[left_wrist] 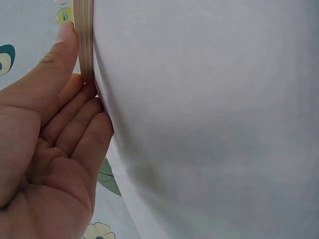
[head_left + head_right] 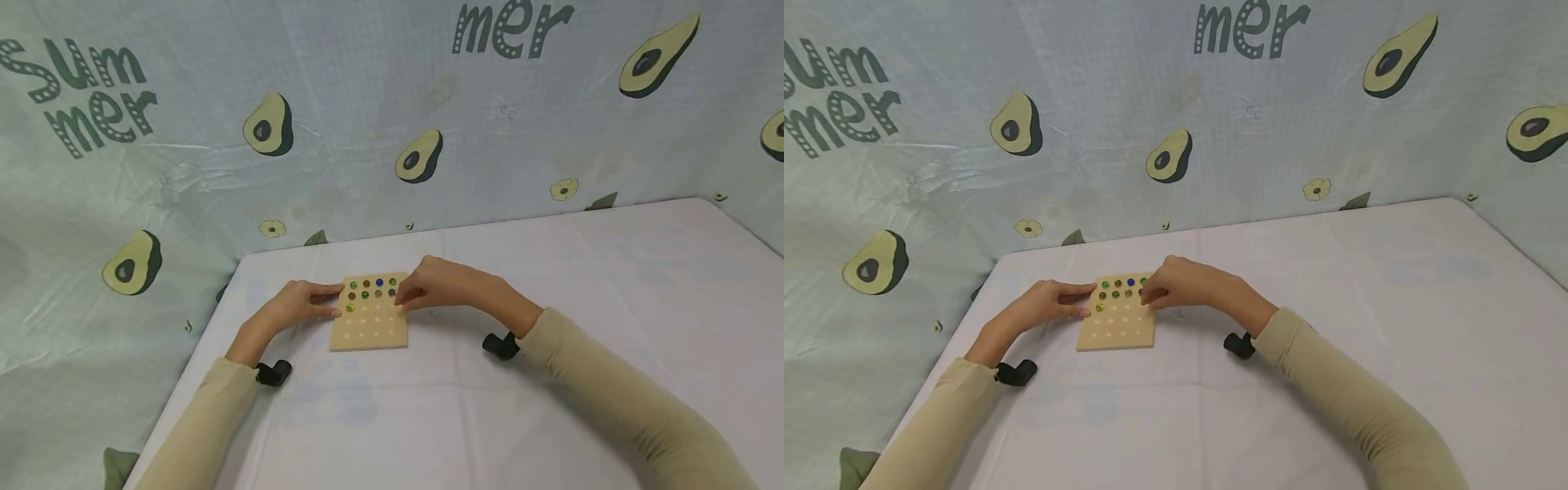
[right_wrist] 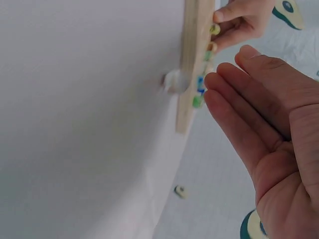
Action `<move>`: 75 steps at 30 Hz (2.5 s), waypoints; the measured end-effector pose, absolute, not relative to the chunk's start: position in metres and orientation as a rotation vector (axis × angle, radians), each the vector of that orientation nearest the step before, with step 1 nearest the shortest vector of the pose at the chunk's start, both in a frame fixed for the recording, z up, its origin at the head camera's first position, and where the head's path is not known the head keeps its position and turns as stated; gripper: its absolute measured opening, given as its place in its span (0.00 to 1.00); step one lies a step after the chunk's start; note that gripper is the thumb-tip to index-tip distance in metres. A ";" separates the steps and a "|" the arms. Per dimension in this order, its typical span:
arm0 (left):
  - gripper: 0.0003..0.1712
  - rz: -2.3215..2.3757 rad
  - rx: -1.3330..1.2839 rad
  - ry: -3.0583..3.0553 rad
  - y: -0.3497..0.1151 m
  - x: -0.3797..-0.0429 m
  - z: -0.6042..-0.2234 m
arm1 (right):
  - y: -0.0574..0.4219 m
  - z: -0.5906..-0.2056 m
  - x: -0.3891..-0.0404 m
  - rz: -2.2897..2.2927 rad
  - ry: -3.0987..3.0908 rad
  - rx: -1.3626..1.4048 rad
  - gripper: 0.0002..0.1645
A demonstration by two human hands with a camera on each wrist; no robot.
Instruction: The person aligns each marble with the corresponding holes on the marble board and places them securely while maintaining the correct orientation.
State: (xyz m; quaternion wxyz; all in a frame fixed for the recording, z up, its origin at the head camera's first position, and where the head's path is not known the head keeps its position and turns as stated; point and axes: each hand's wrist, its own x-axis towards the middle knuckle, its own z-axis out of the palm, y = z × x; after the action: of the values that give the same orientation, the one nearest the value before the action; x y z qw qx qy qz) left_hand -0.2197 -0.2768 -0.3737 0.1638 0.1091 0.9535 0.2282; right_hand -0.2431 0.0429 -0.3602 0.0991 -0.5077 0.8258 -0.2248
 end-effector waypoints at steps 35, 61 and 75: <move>0.38 0.658 0.299 2.698 -0.276 -0.221 -0.368 | 0.075 -0.366 -0.248 -0.528 2.430 -1.582 0.08; 0.38 0.671 0.268 2.697 -0.277 -0.221 -0.373 | 0.064 -0.351 -0.240 -0.731 2.479 -1.596 0.09; 0.39 0.657 0.274 2.700 -0.277 -0.221 -0.374 | 0.051 -0.351 -0.237 -0.765 2.495 -1.579 0.09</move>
State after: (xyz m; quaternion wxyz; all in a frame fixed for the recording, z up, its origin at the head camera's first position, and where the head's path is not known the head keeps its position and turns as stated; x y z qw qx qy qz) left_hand -0.2210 -0.2770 -0.3738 0.1737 0.0965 0.9522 0.2319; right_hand -0.2365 0.0509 -0.3508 0.0457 -0.5173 0.8170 -0.2506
